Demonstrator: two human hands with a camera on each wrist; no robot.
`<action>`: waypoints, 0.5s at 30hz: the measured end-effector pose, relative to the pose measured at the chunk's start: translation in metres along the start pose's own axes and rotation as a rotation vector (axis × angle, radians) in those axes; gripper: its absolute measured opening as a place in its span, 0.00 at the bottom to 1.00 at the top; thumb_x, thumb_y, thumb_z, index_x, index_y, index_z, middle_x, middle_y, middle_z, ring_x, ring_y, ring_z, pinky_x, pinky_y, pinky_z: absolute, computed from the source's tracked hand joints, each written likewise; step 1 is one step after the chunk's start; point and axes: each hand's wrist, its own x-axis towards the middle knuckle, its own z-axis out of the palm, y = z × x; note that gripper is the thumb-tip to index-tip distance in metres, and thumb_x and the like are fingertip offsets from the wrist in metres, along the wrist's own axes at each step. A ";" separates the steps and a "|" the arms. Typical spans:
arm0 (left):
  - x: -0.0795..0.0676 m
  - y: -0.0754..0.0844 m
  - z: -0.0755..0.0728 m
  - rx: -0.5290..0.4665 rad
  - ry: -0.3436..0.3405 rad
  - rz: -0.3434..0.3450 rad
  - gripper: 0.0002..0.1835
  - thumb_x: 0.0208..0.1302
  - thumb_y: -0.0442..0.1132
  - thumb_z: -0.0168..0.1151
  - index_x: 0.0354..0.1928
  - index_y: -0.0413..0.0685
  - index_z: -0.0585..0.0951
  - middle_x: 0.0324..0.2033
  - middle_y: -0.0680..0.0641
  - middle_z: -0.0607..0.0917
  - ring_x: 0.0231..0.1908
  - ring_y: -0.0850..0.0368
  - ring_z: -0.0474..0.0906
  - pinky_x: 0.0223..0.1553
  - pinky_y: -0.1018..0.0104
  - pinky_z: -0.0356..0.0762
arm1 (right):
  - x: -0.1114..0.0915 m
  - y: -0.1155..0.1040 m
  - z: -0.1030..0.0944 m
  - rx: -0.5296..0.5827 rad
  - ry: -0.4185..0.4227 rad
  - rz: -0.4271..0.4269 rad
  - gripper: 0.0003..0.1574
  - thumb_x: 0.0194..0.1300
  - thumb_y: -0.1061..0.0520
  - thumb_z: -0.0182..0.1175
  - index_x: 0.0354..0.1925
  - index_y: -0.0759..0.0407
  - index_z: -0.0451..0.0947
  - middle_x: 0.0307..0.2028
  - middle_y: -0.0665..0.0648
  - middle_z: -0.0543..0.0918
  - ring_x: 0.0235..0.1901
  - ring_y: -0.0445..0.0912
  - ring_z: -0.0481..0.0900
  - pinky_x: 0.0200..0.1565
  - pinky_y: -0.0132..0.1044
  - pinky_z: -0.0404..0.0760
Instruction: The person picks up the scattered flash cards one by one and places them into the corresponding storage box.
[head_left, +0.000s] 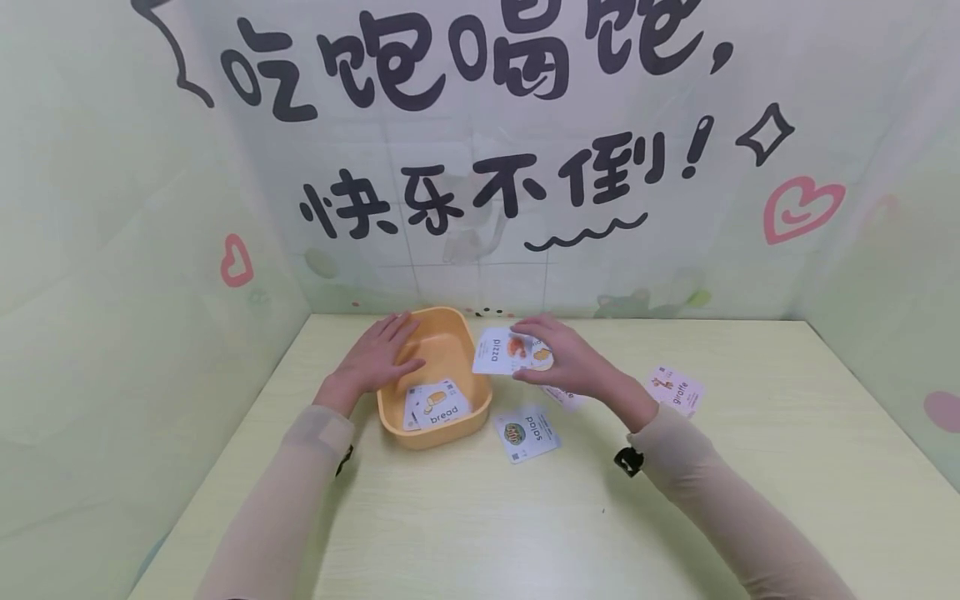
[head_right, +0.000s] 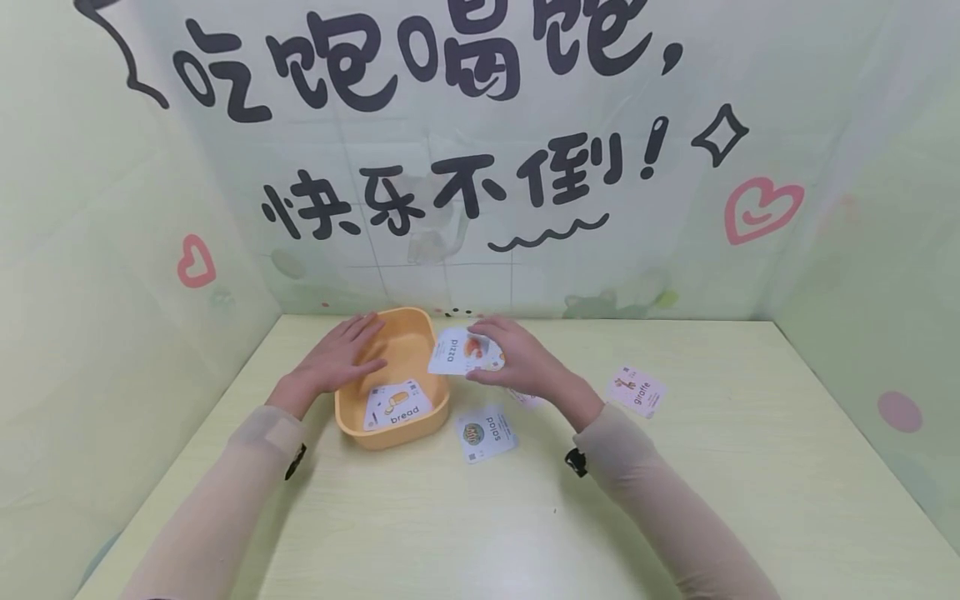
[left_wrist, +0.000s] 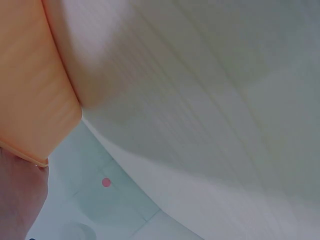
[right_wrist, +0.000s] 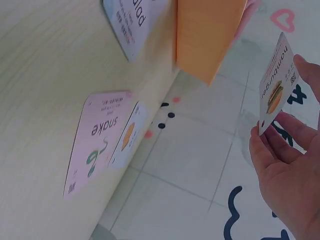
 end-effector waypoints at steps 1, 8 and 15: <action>0.000 0.000 0.000 0.002 0.001 0.001 0.44 0.71 0.63 0.49 0.78 0.42 0.52 0.79 0.39 0.50 0.78 0.37 0.46 0.79 0.44 0.44 | 0.002 -0.003 0.003 0.007 -0.018 0.006 0.42 0.58 0.49 0.72 0.67 0.61 0.72 0.68 0.62 0.72 0.69 0.58 0.69 0.70 0.56 0.69; -0.001 0.002 -0.002 0.002 0.001 0.002 0.45 0.71 0.63 0.48 0.78 0.42 0.52 0.79 0.39 0.50 0.78 0.37 0.46 0.79 0.44 0.44 | 0.014 -0.022 0.026 0.008 -0.135 -0.004 0.41 0.60 0.46 0.70 0.67 0.59 0.71 0.68 0.59 0.73 0.70 0.56 0.68 0.71 0.54 0.68; -0.001 0.001 -0.001 0.000 0.011 0.006 0.44 0.71 0.63 0.49 0.78 0.42 0.53 0.79 0.38 0.51 0.78 0.37 0.47 0.79 0.44 0.45 | 0.021 -0.033 0.044 -0.003 -0.213 -0.026 0.43 0.60 0.44 0.71 0.69 0.57 0.70 0.68 0.57 0.72 0.69 0.52 0.69 0.71 0.49 0.70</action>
